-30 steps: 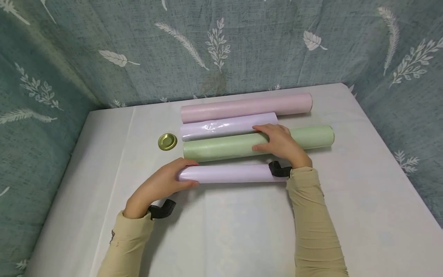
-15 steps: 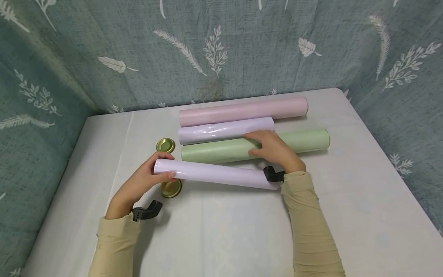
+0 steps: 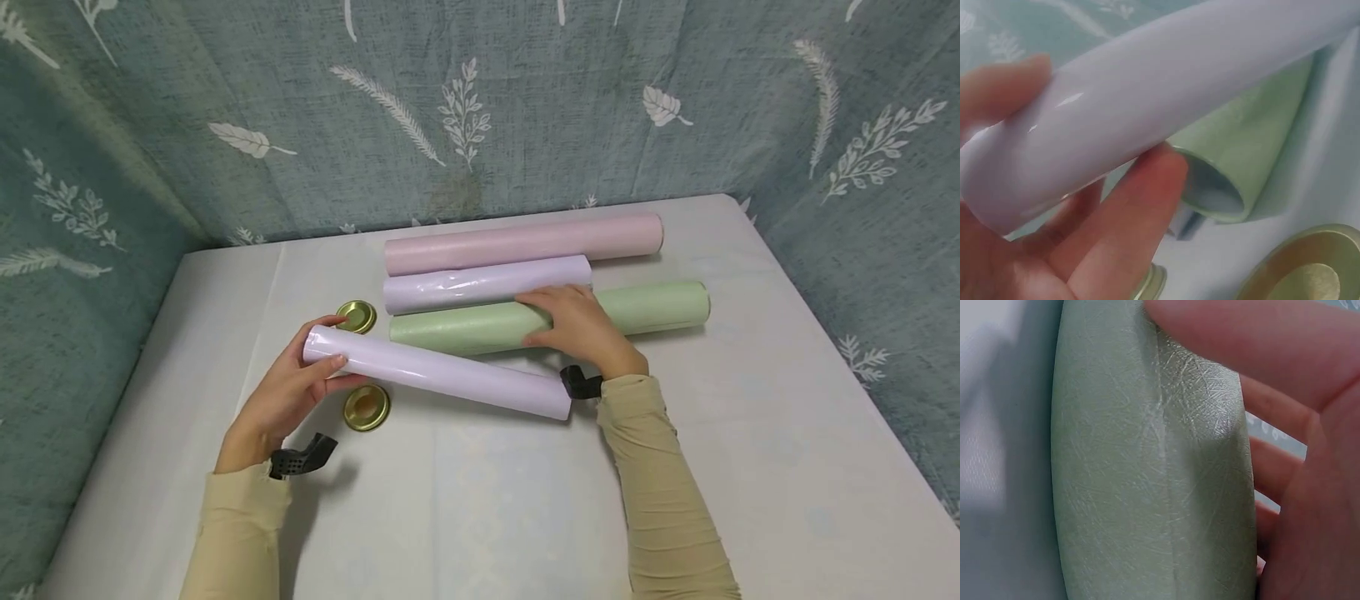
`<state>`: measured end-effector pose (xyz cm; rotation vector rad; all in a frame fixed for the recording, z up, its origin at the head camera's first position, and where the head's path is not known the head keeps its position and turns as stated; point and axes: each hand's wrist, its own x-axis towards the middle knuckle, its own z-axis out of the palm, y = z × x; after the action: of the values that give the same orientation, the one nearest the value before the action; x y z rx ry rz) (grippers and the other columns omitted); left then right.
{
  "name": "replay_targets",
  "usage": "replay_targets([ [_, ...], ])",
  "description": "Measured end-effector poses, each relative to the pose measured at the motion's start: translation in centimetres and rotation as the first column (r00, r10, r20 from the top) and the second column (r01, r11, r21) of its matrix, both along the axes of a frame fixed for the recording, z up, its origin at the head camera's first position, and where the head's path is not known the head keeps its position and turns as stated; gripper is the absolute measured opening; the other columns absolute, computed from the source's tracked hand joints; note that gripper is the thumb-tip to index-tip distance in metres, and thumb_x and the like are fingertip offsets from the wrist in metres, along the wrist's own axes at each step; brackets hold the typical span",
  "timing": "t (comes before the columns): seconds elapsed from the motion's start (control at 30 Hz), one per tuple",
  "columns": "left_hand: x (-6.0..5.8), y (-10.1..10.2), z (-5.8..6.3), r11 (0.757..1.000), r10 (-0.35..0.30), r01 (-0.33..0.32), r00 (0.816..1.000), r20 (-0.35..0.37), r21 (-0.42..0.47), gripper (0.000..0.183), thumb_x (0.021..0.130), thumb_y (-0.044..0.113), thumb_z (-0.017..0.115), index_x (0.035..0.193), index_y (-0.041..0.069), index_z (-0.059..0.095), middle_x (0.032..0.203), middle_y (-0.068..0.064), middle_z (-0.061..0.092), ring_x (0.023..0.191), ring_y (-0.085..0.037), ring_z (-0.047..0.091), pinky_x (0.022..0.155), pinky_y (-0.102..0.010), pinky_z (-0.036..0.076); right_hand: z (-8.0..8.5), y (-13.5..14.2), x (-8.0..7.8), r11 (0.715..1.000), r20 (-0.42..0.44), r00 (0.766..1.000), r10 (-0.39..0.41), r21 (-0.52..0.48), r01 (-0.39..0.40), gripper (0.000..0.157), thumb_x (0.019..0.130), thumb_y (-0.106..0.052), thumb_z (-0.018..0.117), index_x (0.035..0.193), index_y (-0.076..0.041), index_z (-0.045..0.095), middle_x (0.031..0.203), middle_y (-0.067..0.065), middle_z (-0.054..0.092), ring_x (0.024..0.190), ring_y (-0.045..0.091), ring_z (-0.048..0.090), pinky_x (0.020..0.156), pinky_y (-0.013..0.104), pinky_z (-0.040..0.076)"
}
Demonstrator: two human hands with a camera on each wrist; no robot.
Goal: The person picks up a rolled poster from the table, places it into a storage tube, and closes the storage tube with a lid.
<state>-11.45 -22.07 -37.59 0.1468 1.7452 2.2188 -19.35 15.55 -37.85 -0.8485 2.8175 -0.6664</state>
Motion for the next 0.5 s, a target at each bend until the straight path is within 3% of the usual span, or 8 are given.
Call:
replay_targets([
  [0.33,-0.3,-1.7,-1.2,0.981,0.088,-0.085,0.996,-0.009,0.176,0.041,0.091,-0.003,0.045,0.129,0.007,0.035,0.122,-0.011,0.04,0.106,-0.025,0.05,0.088,-0.045,0.041,0.0,-0.8,0.3,0.985,-0.046,0.998,-0.048,0.163,0.055,0.085,0.066,-0.048,0.073,0.137,-0.024,0.035,0.135,0.004,0.04,0.124,0.028,0.032,0.099,0.05,0.015],
  [0.5,-0.3,-2.3,-2.0,0.945,0.107,-0.1,0.994,-0.005,0.311,0.04,0.092,-0.001,0.042,0.13,0.005,0.032,0.118,-0.008,0.046,0.103,-0.025,0.053,0.087,-0.046,0.042,-0.3,-1.1,0.4,0.972,-0.07,0.996,-0.063,0.224,0.077,0.094,0.063,-0.049,0.074,0.14,-0.023,0.029,0.134,0.005,0.041,0.124,0.027,0.032,0.1,0.048,0.015],
])
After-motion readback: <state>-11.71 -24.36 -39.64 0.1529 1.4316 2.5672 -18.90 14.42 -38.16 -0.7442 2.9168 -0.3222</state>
